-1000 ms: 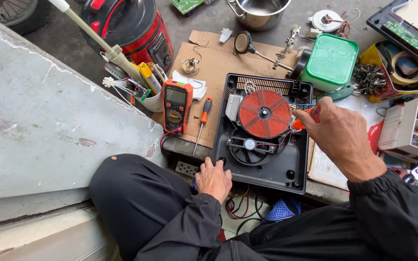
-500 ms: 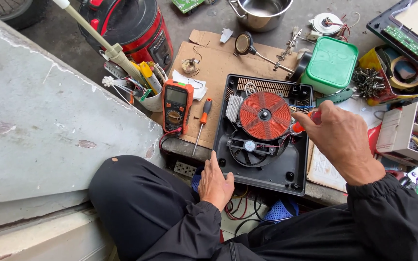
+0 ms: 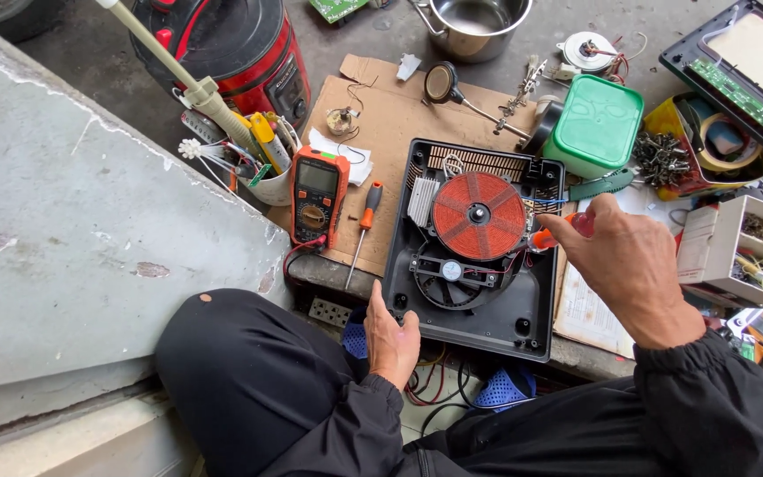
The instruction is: Disassembling and reassembling an induction cooker to inspect or replace the induction coil using a screwdriver.
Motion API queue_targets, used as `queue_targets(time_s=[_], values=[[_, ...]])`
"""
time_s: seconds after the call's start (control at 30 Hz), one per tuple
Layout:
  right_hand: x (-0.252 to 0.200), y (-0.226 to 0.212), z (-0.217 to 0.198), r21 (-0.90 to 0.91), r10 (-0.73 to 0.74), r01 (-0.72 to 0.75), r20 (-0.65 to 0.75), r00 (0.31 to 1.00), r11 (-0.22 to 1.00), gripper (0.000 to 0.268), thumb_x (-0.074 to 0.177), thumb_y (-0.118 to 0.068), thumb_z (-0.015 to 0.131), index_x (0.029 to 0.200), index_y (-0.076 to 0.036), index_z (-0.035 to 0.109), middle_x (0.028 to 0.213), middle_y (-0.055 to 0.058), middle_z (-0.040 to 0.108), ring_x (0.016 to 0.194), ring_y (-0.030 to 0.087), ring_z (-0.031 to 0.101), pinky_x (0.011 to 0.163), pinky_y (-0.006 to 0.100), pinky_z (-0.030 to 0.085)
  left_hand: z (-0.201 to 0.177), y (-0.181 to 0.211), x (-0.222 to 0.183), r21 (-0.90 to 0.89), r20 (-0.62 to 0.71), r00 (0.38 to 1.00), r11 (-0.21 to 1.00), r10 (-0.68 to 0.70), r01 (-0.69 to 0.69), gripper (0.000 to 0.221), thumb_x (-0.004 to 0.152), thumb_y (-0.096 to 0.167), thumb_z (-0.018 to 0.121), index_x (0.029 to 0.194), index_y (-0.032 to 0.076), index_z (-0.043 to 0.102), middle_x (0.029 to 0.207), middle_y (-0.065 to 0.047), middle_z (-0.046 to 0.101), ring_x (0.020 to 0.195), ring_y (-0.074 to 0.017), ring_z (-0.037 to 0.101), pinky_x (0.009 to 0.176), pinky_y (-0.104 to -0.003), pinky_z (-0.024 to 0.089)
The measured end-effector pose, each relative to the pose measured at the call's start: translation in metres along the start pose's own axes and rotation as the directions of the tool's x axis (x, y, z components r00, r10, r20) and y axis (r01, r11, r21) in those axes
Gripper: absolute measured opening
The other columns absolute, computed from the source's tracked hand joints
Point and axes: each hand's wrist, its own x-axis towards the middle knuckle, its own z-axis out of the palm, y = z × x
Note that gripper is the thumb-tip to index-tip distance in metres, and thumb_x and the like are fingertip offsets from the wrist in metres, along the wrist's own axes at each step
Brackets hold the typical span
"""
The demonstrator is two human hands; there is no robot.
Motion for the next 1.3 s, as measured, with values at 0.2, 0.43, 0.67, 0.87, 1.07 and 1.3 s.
queue_targets(time_s=[0.2,0.43,0.67,0.87,1.07,1.3], values=[[-0.011,-0.004,-0.014,0.258,-0.135,0.119,0.044,0.99,0.959,0.041,0.103,-0.022,0.075,0.137,-0.001,0.071,0.124,0.017,0.071,0.082,0.034,0.073,0.071,0.047,0.057,-0.004,0.0,-0.004,-0.206,-0.001,0.99,0.969,-0.139,0.135,0.086,0.091,0.014,0.057,0.17,-0.001,0.026,0.174,-0.027,0.037,0.159,-0.0407,0.04,0.13,-0.043,0.033],[-0.003,0.01,0.014,-0.018,0.021,-0.022,-0.026,0.999,1.0,0.057,0.109,-0.055,0.079,0.087,-0.003,0.069,0.062,0.012,0.069,0.048,0.027,0.066,0.049,0.038,0.051,-0.002,0.004,-0.006,-0.217,-0.004,0.987,0.964,-0.158,0.154,0.086,0.09,0.01,0.056,0.17,0.002,0.027,0.174,-0.025,0.038,0.158,-0.0391,0.042,0.129,-0.042,0.036],[-0.008,-0.013,-0.019,0.221,-0.098,0.066,0.139,0.985,0.973,0.044,0.102,-0.021,0.074,0.144,-0.006,0.072,0.128,0.016,0.075,0.077,0.032,0.076,0.066,0.045,0.063,-0.006,0.006,-0.007,-0.198,0.012,0.984,0.964,-0.18,0.179,0.087,0.09,0.013,0.056,0.171,0.005,0.027,0.173,-0.023,0.041,0.155,-0.0389,0.046,0.126,-0.043,0.039],[-0.006,-0.024,-0.01,0.175,0.019,-0.029,0.064,0.998,0.984,0.047,0.101,-0.041,0.085,0.105,0.004,0.073,0.083,0.017,0.08,0.059,0.03,0.076,0.051,0.04,0.056,-0.003,0.006,-0.007,-0.19,0.011,0.985,0.967,-0.171,0.169,0.086,0.089,0.013,0.056,0.17,0.005,0.028,0.171,-0.022,0.044,0.152,-0.0392,0.048,0.125,-0.044,0.04],[-0.004,-0.016,0.003,0.098,0.018,-0.02,0.024,1.0,0.995,0.052,0.106,-0.05,0.081,0.1,0.0,0.07,0.081,0.013,0.077,0.06,0.029,0.072,0.061,0.042,0.056,0.0,0.002,-0.006,-0.232,0.003,0.988,0.96,-0.157,0.154,0.084,0.09,0.01,0.054,0.17,0.003,0.028,0.173,-0.023,0.04,0.156,-0.0387,0.045,0.128,-0.043,0.037],[-0.015,-0.021,-0.013,0.188,-0.115,0.111,0.007,0.993,0.976,0.033,0.103,-0.03,0.08,0.118,-0.001,0.075,0.098,0.013,0.078,0.066,0.028,0.07,0.059,0.043,0.054,-0.004,0.009,-0.008,-0.227,0.012,0.987,0.961,-0.159,0.157,0.082,0.091,0.009,0.052,0.17,0.005,0.028,0.172,-0.022,0.042,0.155,-0.038,0.046,0.127,-0.043,0.038]])
